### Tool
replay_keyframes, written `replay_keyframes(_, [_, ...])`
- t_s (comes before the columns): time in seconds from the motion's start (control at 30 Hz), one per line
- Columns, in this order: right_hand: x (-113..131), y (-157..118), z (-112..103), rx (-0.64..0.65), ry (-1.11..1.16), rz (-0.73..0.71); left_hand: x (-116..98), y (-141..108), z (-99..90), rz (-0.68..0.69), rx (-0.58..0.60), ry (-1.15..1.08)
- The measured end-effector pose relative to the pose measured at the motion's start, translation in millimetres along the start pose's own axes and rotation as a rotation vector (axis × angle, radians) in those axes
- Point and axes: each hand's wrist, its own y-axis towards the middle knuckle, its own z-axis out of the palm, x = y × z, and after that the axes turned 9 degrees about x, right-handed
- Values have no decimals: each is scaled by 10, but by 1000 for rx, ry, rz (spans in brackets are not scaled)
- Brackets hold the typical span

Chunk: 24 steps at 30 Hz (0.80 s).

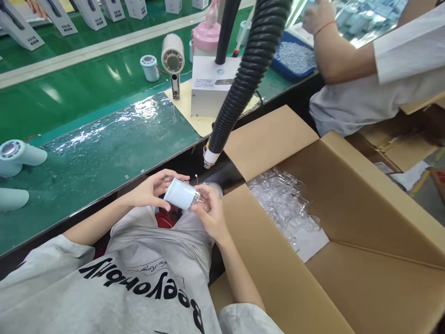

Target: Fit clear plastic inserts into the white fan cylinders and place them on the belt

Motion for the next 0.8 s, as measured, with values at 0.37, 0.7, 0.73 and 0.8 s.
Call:
replay_keyframes(0.37, [294, -201, 126, 184, -337, -116, -190, -503, 135, 210, 119, 336])
replay_keyframes(0.7, [462, -136, 313, 205, -14, 159, -232, -573, 127, 192, 106, 522])
replay_keyframes(0.73, [454, -134, 318, 214, 35, 208, -233, -570, 130, 179, 104, 525])
replay_keyframes(0.8, [433, -134, 319, 242, 115, 316, -233, -570, 134, 157, 99, 533])
